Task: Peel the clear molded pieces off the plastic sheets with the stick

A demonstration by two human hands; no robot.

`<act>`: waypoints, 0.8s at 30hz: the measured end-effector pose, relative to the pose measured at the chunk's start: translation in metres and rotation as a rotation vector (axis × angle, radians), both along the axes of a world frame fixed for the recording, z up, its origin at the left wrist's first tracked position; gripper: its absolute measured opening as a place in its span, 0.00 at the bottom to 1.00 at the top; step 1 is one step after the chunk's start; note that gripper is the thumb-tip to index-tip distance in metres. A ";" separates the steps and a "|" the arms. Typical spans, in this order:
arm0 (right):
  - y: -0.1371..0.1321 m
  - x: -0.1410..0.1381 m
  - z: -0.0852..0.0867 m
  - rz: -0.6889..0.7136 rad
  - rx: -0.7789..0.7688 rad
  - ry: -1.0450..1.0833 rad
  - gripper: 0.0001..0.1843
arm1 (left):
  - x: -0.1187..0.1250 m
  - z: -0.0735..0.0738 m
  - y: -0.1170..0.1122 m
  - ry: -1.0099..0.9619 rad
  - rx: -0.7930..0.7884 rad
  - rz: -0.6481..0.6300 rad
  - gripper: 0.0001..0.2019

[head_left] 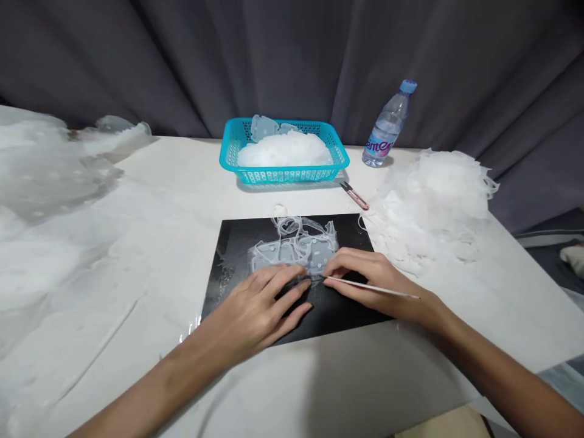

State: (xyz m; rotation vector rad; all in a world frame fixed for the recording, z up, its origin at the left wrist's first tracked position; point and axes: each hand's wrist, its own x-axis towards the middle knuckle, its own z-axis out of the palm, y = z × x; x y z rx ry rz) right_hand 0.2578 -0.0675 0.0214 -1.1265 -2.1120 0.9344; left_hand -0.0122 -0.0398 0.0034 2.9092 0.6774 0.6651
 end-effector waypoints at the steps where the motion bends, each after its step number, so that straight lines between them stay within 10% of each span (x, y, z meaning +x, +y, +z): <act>1: 0.000 0.000 -0.001 0.020 0.044 -0.022 0.05 | 0.001 0.000 0.000 0.006 -0.022 -0.003 0.15; 24: -0.003 -0.009 -0.011 0.034 0.292 -0.209 0.08 | 0.005 -0.003 0.004 -0.022 -0.295 0.025 0.19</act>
